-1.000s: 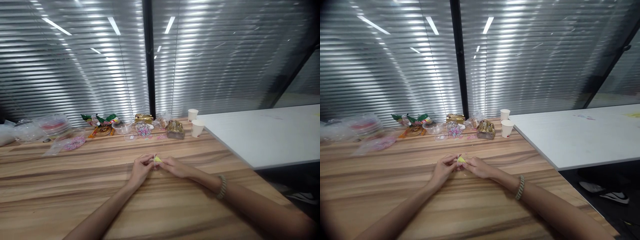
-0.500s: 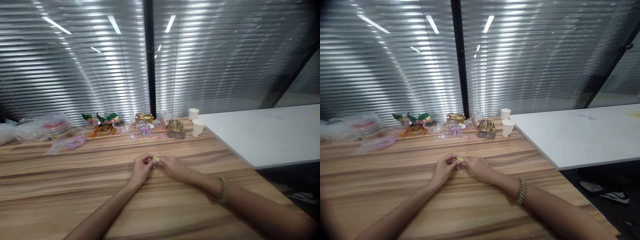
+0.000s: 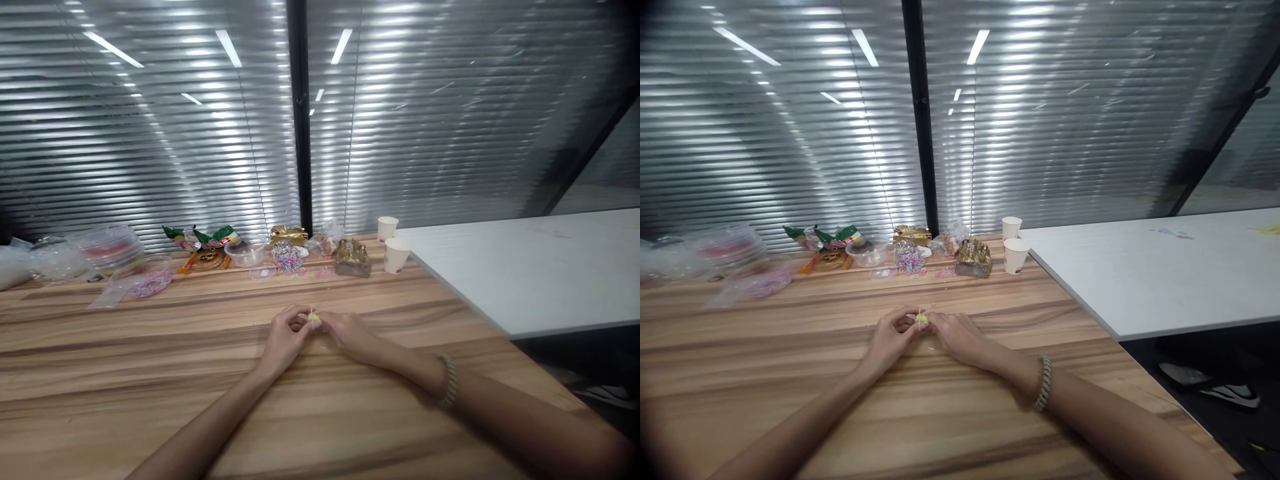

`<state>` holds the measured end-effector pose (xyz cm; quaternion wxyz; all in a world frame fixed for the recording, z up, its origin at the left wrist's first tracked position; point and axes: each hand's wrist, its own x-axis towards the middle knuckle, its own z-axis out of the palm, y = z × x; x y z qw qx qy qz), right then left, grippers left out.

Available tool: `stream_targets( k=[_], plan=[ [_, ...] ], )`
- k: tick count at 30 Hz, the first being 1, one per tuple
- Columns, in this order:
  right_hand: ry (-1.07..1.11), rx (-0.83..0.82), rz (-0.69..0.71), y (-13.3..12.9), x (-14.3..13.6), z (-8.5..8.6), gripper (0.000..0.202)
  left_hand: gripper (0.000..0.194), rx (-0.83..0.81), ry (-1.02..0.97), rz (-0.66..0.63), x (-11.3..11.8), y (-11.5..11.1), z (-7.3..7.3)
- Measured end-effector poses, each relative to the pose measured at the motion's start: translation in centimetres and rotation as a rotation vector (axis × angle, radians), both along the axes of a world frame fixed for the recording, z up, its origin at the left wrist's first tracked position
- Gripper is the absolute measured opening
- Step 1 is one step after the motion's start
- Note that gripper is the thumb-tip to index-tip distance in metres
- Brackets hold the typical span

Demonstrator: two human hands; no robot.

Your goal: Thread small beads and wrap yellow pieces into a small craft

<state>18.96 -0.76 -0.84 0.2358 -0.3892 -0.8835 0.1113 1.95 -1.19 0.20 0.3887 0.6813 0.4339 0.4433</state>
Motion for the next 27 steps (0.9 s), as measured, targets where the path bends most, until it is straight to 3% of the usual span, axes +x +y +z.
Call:
stream_targets(
  k=[7, 15, 22, 27],
  plan=[
    [-0.095, 0.050, -0.042, -0.3, 0.0, 0.3, 0.026, 0.022, 0.011, 0.073, -0.020, 0.1, -0.1, 0.5],
    [-0.030, 0.093, -0.119, -0.4, 0.0, 0.5, 0.024, 0.022, 0.056, 0.138, -0.041, 0.3, -0.4, 0.8],
    [0.107, 0.082, -0.201, -0.1, -0.1, 0.5, 0.022, 0.025, 0.276, 0.346, -0.017, 0.6, -1.5, 2.2],
    [0.215, 0.052, -0.208, 0.2, -0.1, 0.3, 0.023, 0.016, 0.548, 0.423, -0.075, 0.7, -2.1, 1.9]
  ],
)
